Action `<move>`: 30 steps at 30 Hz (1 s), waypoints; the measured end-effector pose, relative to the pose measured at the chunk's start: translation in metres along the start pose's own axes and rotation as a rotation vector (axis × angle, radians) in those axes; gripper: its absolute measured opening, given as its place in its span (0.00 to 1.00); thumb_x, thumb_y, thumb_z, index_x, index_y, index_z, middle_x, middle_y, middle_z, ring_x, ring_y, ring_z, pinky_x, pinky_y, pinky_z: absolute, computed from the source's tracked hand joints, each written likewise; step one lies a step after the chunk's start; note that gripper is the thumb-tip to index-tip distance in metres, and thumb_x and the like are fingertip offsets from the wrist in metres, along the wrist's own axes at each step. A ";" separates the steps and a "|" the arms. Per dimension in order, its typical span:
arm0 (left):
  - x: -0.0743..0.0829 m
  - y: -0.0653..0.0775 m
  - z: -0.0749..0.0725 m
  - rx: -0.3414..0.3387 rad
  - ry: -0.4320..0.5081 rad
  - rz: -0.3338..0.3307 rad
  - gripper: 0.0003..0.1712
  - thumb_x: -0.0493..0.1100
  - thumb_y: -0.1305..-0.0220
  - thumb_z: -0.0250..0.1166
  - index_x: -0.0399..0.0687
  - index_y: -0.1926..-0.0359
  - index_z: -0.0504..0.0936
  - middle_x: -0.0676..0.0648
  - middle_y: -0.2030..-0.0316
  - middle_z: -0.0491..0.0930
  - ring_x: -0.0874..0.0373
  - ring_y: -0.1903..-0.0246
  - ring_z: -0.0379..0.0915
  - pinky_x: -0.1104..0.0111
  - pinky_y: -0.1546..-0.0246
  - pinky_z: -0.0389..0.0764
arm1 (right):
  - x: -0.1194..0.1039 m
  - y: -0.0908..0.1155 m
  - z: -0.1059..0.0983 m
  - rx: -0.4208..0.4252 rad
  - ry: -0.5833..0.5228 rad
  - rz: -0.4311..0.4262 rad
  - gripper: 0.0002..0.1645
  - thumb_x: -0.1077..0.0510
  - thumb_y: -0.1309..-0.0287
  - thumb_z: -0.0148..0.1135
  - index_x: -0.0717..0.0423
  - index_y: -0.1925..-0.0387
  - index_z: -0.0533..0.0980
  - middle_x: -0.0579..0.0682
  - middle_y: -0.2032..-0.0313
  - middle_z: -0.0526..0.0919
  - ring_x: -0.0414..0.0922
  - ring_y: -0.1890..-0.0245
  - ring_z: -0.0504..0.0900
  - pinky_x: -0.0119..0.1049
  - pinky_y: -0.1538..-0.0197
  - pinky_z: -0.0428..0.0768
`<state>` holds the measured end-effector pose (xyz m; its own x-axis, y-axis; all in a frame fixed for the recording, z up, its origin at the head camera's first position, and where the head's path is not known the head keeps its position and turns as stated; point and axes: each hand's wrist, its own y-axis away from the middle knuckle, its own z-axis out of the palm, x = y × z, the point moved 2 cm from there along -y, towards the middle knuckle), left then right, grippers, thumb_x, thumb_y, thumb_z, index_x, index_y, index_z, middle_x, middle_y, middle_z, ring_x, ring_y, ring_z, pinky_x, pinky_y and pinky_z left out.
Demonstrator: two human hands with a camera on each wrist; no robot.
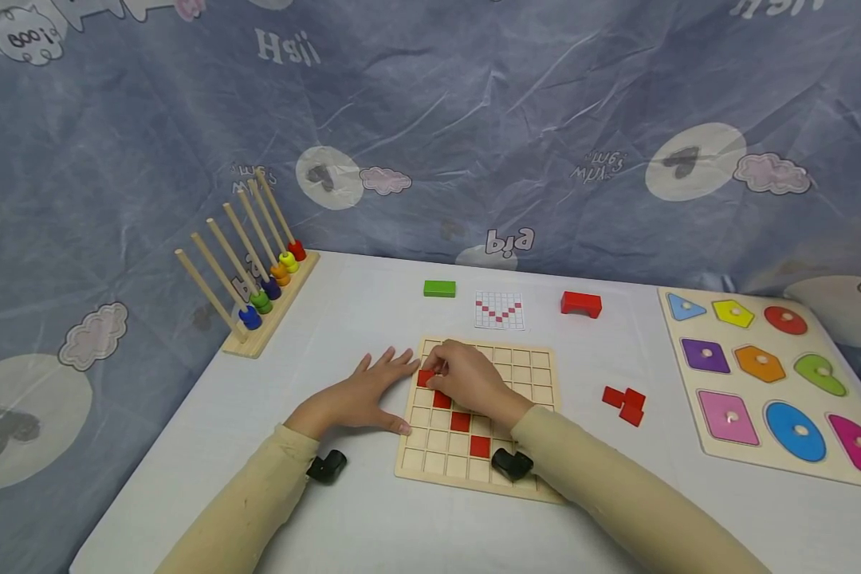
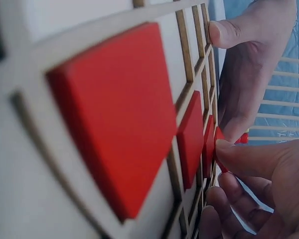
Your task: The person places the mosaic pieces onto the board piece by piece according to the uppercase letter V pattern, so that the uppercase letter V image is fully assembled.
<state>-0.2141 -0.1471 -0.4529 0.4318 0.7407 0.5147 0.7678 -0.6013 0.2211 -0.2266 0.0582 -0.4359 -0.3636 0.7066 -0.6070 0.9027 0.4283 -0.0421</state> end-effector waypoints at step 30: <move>0.001 0.000 0.000 0.001 -0.012 -0.007 0.64 0.68 0.50 0.76 0.55 0.19 0.54 0.49 0.19 0.44 0.46 0.20 0.28 0.43 0.24 0.30 | -0.002 0.001 0.001 -0.042 0.057 -0.028 0.08 0.62 0.40 0.71 0.50 0.59 0.86 0.44 0.61 0.84 0.42 0.62 0.78 0.41 0.53 0.78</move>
<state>-0.2133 -0.1462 -0.4523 0.4322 0.7484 0.5031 0.7715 -0.5957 0.2234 -0.2251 0.0562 -0.4354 -0.4018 0.7247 -0.5598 0.8821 0.4705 -0.0241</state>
